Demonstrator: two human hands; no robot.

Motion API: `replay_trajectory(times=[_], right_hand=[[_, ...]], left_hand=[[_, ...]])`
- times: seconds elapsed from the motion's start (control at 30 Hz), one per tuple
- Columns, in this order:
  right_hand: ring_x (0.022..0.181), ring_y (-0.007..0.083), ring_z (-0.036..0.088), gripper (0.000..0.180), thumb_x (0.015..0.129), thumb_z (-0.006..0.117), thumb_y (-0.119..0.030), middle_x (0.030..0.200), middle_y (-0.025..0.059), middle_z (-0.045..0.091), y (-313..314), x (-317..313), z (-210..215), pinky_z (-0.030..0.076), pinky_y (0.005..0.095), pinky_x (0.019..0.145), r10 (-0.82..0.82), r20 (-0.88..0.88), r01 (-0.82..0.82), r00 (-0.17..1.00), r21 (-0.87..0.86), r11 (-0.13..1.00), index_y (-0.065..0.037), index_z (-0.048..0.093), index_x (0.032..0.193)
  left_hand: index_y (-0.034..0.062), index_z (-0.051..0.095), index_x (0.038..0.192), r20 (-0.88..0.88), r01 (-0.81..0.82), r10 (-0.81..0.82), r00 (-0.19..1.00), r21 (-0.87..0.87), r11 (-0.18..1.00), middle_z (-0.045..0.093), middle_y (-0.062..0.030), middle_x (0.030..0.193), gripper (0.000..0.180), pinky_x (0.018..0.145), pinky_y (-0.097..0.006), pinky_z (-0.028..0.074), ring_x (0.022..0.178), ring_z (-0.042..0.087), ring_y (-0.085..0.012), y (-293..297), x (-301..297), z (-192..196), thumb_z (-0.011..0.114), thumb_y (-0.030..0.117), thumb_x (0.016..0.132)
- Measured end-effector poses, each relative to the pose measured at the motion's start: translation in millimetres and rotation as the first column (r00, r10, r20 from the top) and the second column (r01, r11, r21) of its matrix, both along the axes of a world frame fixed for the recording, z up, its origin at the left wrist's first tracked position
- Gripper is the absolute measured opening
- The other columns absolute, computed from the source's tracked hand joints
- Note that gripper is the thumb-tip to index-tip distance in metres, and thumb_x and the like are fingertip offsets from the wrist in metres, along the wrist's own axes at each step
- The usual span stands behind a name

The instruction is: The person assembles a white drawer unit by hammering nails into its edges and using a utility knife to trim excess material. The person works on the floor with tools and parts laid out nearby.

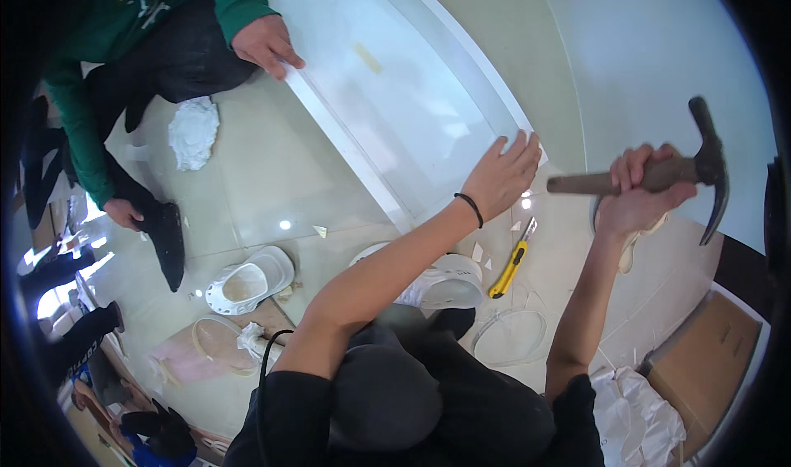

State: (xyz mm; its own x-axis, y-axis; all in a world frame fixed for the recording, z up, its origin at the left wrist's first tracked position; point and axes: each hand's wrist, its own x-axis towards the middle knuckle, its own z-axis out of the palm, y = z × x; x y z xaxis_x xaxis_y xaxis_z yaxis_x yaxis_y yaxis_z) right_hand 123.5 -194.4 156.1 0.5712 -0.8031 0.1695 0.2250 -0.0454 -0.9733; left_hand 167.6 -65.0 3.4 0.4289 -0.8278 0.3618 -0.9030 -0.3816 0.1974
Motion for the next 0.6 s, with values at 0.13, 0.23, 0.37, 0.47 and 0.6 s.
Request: replay_trajectory(times=[0.13, 0.23, 0.37, 0.47, 0.6], right_hand=[[0.048, 0.0079, 0.030, 0.066, 0.093, 0.037, -0.076, 0.063, -0.0014, 0.038, 5.2, -59.8, -44.6, 0.023, 0.0238, 0.044, -0.032, -0.157, 0.021, 0.987, -0.070, 0.997, -0.011, 0.047, 0.098], [0.049, 0.0069, 0.035, 0.050, 0.102, 0.043, -0.057, 0.066, -0.0016, 0.042, 9.5, -116.7, -81.8, 0.028, 0.0240, 0.044, -0.061, -0.413, 0.021, 0.909, -0.100, 0.995, -0.007, 0.048, 0.105], [0.055, 0.0140, 0.049, 0.034, 0.104, 0.048, -0.037, 0.068, 0.0047, 0.051, 18.0, -176.6, -132.6, 0.039, 0.0318, 0.051, -0.220, -0.748, -0.063, 0.626, -0.331, 0.942, -0.005, 0.050, 0.115], [0.065, 0.0269, 0.059, 0.032, 0.103, 0.051, -0.031, 0.072, 0.0116, 0.057, 27.9, -203.6, -144.4, 0.045, 0.0411, 0.061, -0.325, -0.856, -0.205, 0.402, -0.431, 0.879, -0.005, 0.050, 0.121], [0.088, 0.0382, 0.062, 0.036, 0.100, 0.057, -0.032, 0.090, 0.0178, 0.063, 21.9, -232.4, -190.5, 0.048, 0.0458, 0.078, -0.389, -0.826, -0.301, 0.409, -0.524, 0.797, -0.005, 0.051, 0.123]], left_hand=[[0.0014, 0.062, 0.125, 0.009, 0.022, -0.021, 1.000, -0.076, 0.997, 0.053, -0.0156, 0.141, 0.038, 0.108, -0.047, 0.039, 0.134, 0.046, -0.0327, 2.5, 0.8, -10.4, 0.055, 0.024, 0.095], [-0.0015, 0.065, 0.118, 0.060, 0.112, -0.113, 0.992, 0.014, 0.994, 0.055, -0.0158, 0.137, 0.036, 0.107, -0.046, 0.039, 0.132, 0.047, -0.0341, 0.4, -0.4, -0.2, 0.055, 0.020, 0.092], [-0.0029, 0.068, 0.112, 0.152, 0.126, -0.135, 0.979, 0.065, 0.990, 0.059, -0.0146, 0.129, 0.034, 0.099, -0.042, 0.043, 0.126, 0.051, -0.0329, -1.2, -3.9, 2.7, 0.057, 0.017, 0.087], [0.0016, 0.069, 0.095, -0.011, 0.204, -0.204, 0.979, 0.047, 0.978, 0.063, -0.0086, 0.107, 0.019, 0.089, -0.039, 0.045, 0.109, 0.057, -0.0244, -5.8, 4.2, 12.8, 0.059, 0.016, 0.086], [0.0083, 0.062, 0.079, 0.180, 0.210, -0.215, 0.960, 0.046, 0.977, 0.059, -0.0025, 0.090, 0.010, 0.072, -0.033, 0.048, 0.091, 0.059, -0.0183, 20.2, 42.1, 30.2, 0.062, 0.017, 0.082]])
